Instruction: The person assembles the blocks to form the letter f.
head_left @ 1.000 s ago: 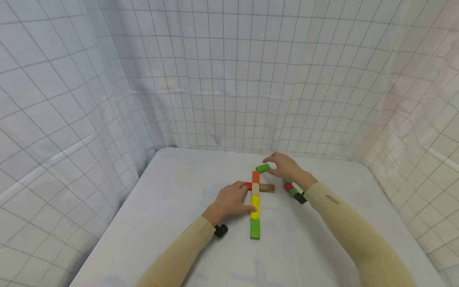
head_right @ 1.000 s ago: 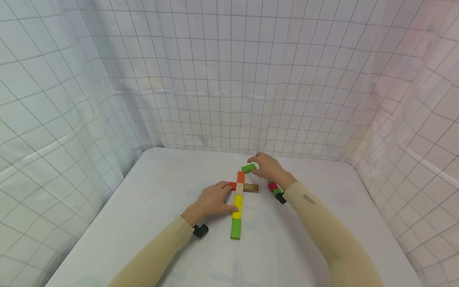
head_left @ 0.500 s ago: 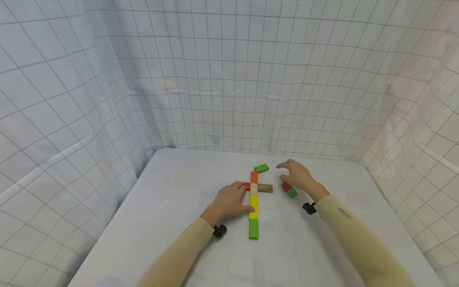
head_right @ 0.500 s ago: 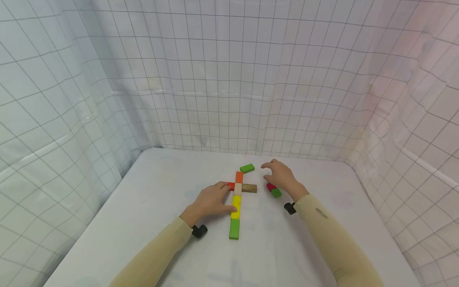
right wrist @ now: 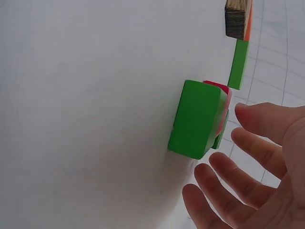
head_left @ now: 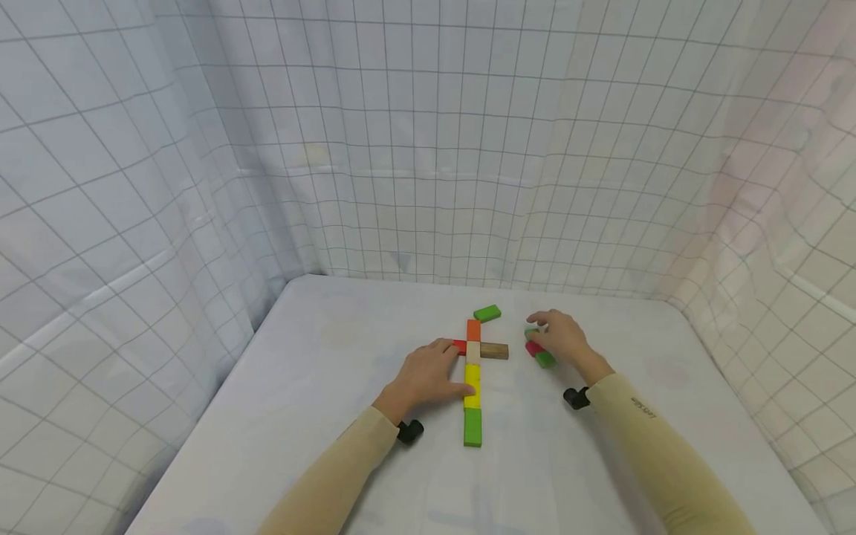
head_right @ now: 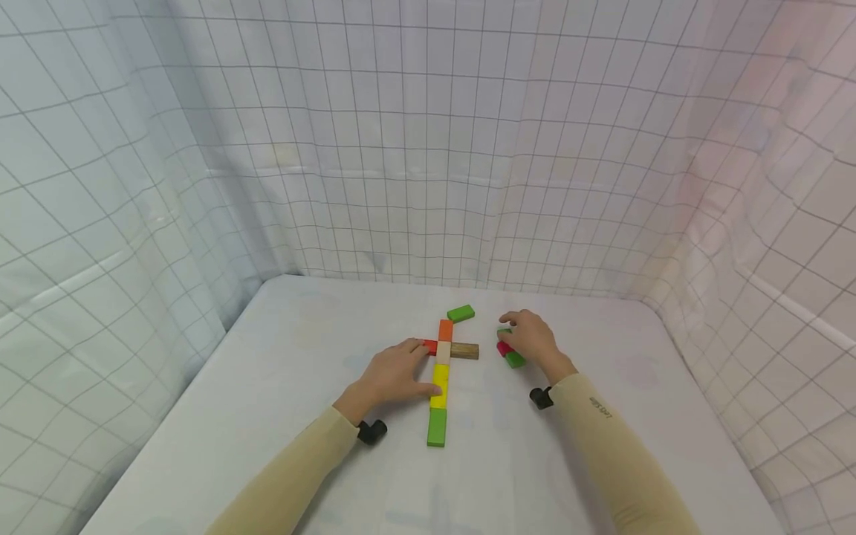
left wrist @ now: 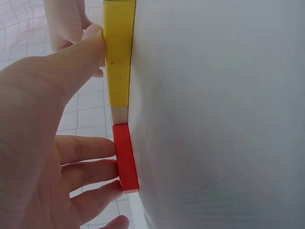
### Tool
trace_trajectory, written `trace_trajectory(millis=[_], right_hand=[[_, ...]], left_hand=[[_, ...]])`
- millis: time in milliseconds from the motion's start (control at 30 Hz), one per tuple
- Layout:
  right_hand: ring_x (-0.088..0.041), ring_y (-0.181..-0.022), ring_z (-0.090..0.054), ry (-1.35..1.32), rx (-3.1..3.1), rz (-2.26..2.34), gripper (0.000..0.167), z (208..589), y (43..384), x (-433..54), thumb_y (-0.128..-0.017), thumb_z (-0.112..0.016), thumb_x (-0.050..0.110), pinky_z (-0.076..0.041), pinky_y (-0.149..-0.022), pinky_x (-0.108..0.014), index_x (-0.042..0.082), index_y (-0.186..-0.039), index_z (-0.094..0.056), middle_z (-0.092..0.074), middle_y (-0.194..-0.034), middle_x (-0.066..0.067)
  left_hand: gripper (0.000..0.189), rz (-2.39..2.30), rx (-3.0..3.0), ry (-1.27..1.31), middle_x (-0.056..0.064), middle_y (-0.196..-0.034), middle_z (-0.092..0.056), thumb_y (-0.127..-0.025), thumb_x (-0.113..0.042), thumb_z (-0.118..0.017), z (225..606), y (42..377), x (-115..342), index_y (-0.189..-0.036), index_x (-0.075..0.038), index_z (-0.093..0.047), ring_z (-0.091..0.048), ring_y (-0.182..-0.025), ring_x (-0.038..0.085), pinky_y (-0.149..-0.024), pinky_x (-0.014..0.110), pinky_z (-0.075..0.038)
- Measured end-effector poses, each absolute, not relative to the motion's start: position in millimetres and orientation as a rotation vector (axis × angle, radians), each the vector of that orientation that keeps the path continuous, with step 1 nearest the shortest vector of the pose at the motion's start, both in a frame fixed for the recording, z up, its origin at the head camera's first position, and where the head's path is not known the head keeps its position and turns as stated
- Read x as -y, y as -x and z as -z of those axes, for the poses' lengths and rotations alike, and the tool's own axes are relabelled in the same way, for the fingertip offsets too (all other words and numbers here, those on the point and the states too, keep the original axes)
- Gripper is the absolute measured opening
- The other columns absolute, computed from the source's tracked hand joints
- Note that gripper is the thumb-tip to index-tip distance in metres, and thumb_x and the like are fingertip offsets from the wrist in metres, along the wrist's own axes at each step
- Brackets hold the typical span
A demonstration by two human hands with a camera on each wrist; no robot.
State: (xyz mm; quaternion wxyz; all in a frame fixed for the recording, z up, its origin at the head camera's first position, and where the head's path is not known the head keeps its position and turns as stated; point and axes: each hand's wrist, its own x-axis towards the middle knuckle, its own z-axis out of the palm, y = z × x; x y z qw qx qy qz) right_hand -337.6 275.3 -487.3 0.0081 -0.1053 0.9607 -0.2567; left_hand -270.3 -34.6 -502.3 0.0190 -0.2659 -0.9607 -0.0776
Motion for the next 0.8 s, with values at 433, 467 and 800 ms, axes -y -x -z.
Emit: trace_trajectory(millis=[433,467,800], right_hand=[[-0.036,-0.108,-0.061,0.161,-3.035,0.842,0.036,495.1,344.7,-265.6,-0.089,-0.075,0.024,-0.050,-0.086,-0.050,0.010,-0.122,-0.071,-0.066,-0.121,-0.017],[-0.036,-0.107,-0.061,0.162,-3.037,0.842,0.035,495.0,344.6,-265.4,-0.089,-0.075,0.023,-0.051,-0.085,-0.050,0.009,-0.121,-0.072,-0.066,-0.120,-0.018],[-0.033,-0.101,-0.063,0.167,-3.026,0.863,0.036,498.2,345.0,-266.8,-0.089,-0.076,0.023,-0.053,-0.082,-0.047,0.007,-0.121,-0.071,-0.068,-0.116,-0.018]], left_hand=[[0.088,0.253,2.975,0.825,0.005,-0.144,-0.052,-0.081,-0.078,-0.061,499.0,267.7,34.0,-0.139,-0.011,-0.057,-0.050,-0.131,0.022,-0.105,0.041,-0.045],[0.088,0.255,2.975,0.824,0.005,-0.144,-0.052,-0.081,-0.078,-0.061,499.0,267.8,34.0,-0.139,-0.011,-0.058,-0.050,-0.131,0.022,-0.105,0.041,-0.045],[0.090,0.255,2.970,0.824,0.006,-0.144,-0.053,-0.081,-0.080,-0.060,503.3,269.9,34.6,-0.139,-0.011,-0.058,-0.050,-0.131,0.023,-0.105,0.041,-0.045]])
